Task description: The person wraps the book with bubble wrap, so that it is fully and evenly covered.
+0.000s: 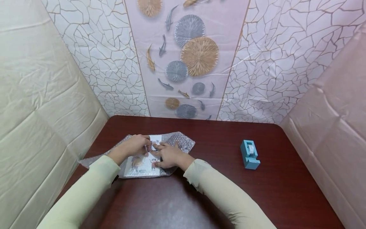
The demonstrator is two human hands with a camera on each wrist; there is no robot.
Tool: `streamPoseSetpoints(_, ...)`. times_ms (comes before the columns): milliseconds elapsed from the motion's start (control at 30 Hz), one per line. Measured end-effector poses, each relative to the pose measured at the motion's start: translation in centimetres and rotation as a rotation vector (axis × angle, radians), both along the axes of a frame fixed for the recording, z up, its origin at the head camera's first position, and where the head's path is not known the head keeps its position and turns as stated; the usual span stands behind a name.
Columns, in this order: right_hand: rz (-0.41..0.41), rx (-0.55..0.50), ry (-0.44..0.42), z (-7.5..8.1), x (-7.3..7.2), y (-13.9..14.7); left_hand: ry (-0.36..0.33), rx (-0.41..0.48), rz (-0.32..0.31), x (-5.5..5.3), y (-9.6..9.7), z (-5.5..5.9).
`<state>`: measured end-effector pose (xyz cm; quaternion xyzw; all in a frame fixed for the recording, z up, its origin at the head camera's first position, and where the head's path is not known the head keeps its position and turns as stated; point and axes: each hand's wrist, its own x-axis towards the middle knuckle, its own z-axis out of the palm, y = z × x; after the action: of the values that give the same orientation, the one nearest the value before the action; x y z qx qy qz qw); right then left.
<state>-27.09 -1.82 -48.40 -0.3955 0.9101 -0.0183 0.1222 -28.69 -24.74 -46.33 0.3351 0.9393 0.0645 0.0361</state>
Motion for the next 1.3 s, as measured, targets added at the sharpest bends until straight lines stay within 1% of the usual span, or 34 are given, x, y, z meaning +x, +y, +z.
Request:
streamPoseSetpoints(167, 0.008, 0.033, 0.034, -0.1, 0.6, -0.2, -0.024, -0.031, 0.021, 0.0, 0.2, 0.1)
streamPoseSetpoints(300, 0.015, 0.045, 0.045, -0.4, 0.9, -0.4, -0.055, -0.027, 0.052, -0.1, 0.2, 0.0)
streamPoseSetpoints(400, 0.026, 0.046, 0.063, -0.6, 1.0, -0.5, -0.042, -0.015, 0.064, -0.2, 0.3, -0.2)
streamPoseSetpoints(500, 0.045, 0.031, 0.08, -0.7, 1.0, -0.5, -0.013, -0.007, 0.067, -0.4, 0.4, -0.2)
streamPoseSetpoints(633, 0.068, 0.015, 0.102, -0.7, 0.9, -0.6, 0.013, 0.002, 0.064, -0.4, 0.5, 0.0)
streamPoseSetpoints(767, 0.089, 0.026, 0.124, -0.7, 0.8, -0.7, 0.01, 0.022, 0.076, -0.4, 0.6, 0.2)
streamPoseSetpoints(933, 0.101, 0.041, 0.124, -0.7, 1.0, -0.7, 0.006, 0.03, 0.098, -0.5, 0.5, 0.2)
streamPoseSetpoints(1033, 0.107, 0.047, 0.123, -0.8, 1.1, -0.6, -0.012, 0.02, 0.13, -0.6, 0.5, 0.1)
streamPoseSetpoints(1100, 0.106, 0.051, 0.126, -0.9, 1.2, -0.7, -0.036, 0.023, 0.167, -0.6, 0.6, 0.1)
streamPoseSetpoints(1233, 0.089, 0.057, 0.118, -0.9, 1.4, -0.7, -0.082, 0.077, 0.258, -0.4, 0.7, 0.1)
streamPoseSetpoints(1300, 0.075, 0.057, 0.104, -1.0, 1.4, -0.6, -0.092, 0.107, 0.307, -0.2, 0.8, 0.1)
